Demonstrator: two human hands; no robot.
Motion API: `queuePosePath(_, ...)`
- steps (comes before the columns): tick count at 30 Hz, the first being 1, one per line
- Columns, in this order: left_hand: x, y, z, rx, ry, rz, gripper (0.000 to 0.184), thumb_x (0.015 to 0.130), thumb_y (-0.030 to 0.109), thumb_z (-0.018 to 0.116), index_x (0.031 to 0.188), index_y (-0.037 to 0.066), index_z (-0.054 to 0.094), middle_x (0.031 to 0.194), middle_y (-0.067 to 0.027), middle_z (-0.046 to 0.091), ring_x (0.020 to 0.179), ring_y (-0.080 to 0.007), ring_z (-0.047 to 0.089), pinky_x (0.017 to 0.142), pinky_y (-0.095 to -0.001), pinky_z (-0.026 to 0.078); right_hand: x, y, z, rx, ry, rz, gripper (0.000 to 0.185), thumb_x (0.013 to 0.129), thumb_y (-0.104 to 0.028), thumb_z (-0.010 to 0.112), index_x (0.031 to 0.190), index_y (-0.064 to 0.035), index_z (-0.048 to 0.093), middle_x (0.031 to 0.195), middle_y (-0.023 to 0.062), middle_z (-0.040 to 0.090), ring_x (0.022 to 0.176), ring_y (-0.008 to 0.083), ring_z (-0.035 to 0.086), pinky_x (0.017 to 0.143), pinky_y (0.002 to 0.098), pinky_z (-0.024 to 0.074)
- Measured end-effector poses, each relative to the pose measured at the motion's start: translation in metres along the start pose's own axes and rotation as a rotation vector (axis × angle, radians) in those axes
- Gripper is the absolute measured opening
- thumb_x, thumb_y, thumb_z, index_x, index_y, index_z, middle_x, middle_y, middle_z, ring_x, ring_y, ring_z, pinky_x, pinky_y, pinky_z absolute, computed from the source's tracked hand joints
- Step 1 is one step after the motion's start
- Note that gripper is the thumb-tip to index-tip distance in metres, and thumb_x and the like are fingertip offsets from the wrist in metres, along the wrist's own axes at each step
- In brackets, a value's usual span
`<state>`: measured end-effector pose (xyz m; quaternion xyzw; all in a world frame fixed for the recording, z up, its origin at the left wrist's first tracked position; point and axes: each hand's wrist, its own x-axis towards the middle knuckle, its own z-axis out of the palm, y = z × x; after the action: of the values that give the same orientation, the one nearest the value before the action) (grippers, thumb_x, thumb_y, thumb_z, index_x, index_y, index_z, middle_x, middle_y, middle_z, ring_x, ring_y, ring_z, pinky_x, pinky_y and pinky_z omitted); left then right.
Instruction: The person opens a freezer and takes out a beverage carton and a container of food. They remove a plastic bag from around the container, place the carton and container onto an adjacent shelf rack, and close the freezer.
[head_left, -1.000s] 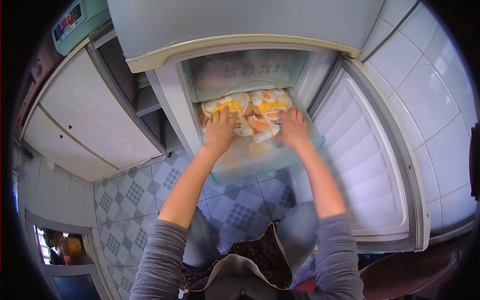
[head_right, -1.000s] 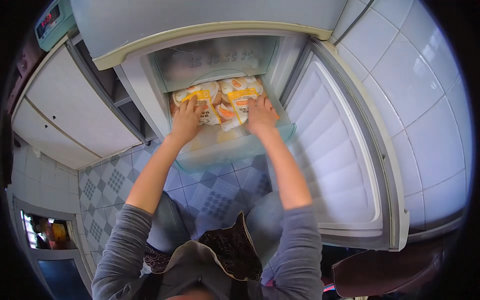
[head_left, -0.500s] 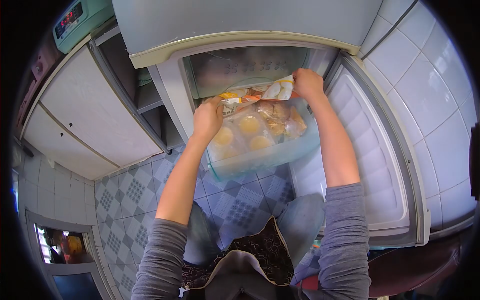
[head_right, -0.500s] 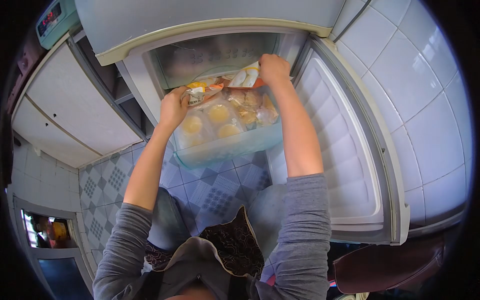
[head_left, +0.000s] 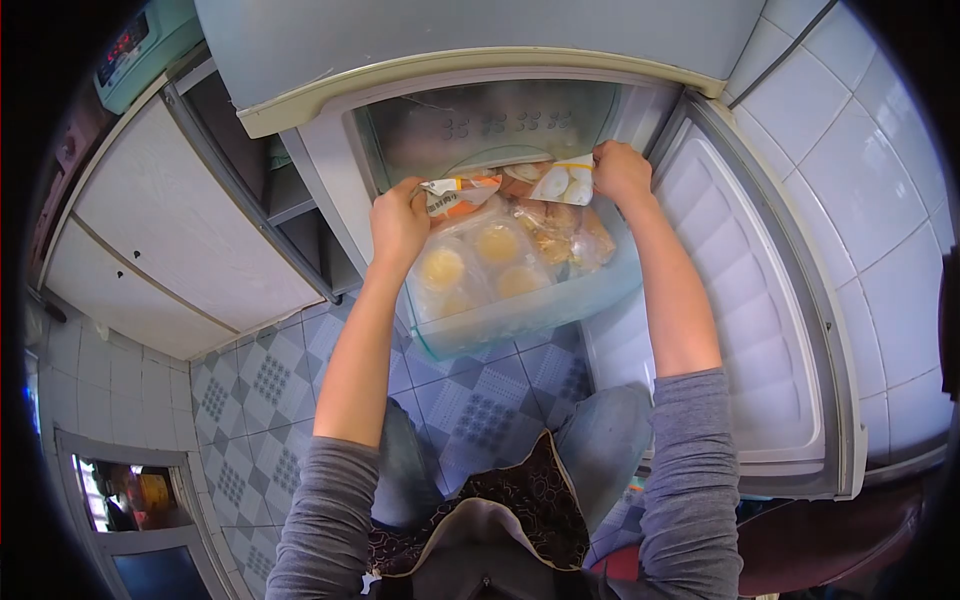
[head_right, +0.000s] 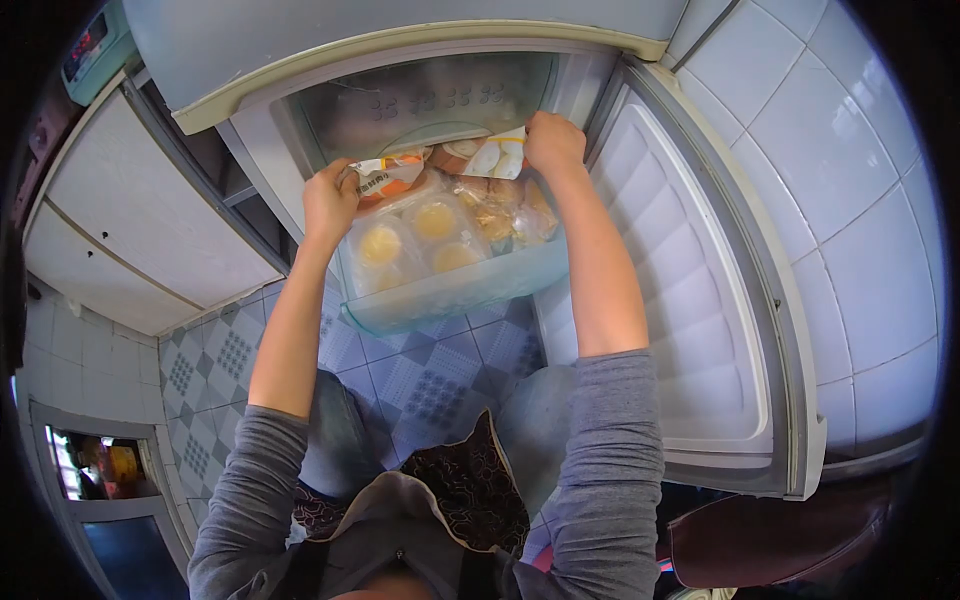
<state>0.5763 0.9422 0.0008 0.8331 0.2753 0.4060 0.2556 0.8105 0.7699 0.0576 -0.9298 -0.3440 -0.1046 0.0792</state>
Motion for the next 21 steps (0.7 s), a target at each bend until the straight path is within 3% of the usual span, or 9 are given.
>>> queuePosePath(5, 0.0, -0.003, 0.001, 0.007, 0.006, 0.014, 0.021, 0.078, 0.008, 0.054, 0.096, 0.002, 0.063, 0.074, -0.0214, 0.062, 0.068, -0.0333, 0.063, 0.064, -0.0375, 0.048, 0.004, 0.006, 0.025, 0.011, 0.053, -0.032, 0.019, 0.071, -0.016, 0.06, 0.088, -0.0122, 0.067, 0.09, 0.0124, 0.065, 0.087, 0.0303, 0.062, 0.073, 0.0396, 0.0499)
queuePosePath(8, -0.001, -0.002, 0.001, -0.001, 0.004, 0.011, 0.02, 0.078, 0.007, 0.053, 0.096, 0.003, 0.063, 0.074, -0.0216, 0.062, 0.068, -0.0336, 0.063, 0.064, -0.0376, 0.048, 0.0, 0.013, 0.041, -0.177, -0.019, -0.135, 0.021, 0.071, -0.015, 0.06, 0.091, -0.0119, 0.066, 0.095, 0.0124, 0.064, 0.091, 0.0284, 0.061, 0.075, 0.039, 0.0493)
queuePosePath(13, -0.005, 0.007, -0.004, -0.1, -0.04, -0.06, 0.02, 0.079, 0.006, 0.053, 0.095, 0.002, 0.063, 0.076, -0.0224, 0.062, 0.069, -0.0347, 0.062, 0.065, -0.038, 0.048, -0.03, -0.017, 0.022, -0.274, -0.094, -0.235, 0.017, 0.075, -0.016, 0.056, 0.085, -0.0058, 0.066, 0.092, 0.0142, 0.065, 0.088, 0.0281, 0.062, 0.075, 0.0379, 0.0498)
queuePosePath(16, -0.007, 0.005, -0.002, -0.068, -0.014, -0.017, 0.02, 0.079, 0.006, 0.053, 0.095, 0.002, 0.063, 0.078, -0.0229, 0.062, 0.071, -0.036, 0.062, 0.065, -0.0386, 0.048, -0.049, -0.047, 0.009, -0.264, -0.056, -0.296, 0.022, 0.072, -0.01, 0.057, 0.093, -0.0078, 0.065, 0.093, 0.0123, 0.063, 0.089, 0.0266, 0.061, 0.074, 0.0377, 0.0494)
queuePosePath(18, -0.006, 0.002, 0.001, -0.067, 0.003, -0.01, 0.02, 0.078, 0.006, 0.053, 0.095, 0.002, 0.064, 0.078, -0.0229, 0.062, 0.071, -0.0363, 0.062, 0.066, -0.0388, 0.048, -0.056, -0.065, 0.002, 0.236, -0.313, -0.36, 0.022, 0.073, -0.009, 0.054, 0.091, -0.0033, 0.065, 0.09, 0.0163, 0.063, 0.084, 0.0281, 0.062, 0.071, 0.0376, 0.0494)
queuePosePath(19, -0.007, 0.0, 0.002, -0.063, 0.014, -0.003, 0.02, 0.078, 0.005, 0.053, 0.095, 0.002, 0.064, 0.079, -0.0229, 0.062, 0.072, -0.0365, 0.061, 0.066, -0.0389, 0.048, -0.053, -0.067, 0.012, 0.234, -0.314, -0.364, 0.022, 0.073, -0.009, 0.054, 0.091, -0.0033, 0.065, 0.09, 0.0163, 0.063, 0.084, 0.0281, 0.062, 0.071, 0.0376, 0.0494)
queuePosePath(21, -0.008, -0.002, 0.003, -0.058, 0.021, 0.008, 0.02, 0.078, 0.005, 0.053, 0.094, 0.002, 0.064, 0.079, -0.0229, 0.062, 0.072, -0.0368, 0.061, 0.066, -0.0391, 0.048, -0.047, -0.068, 0.049, 0.338, -0.944, -0.447, 0.023, 0.072, -0.009, 0.052, 0.09, -0.0014, 0.064, 0.091, 0.0204, 0.062, 0.081, 0.0299, 0.062, 0.07, 0.0373, 0.0493)
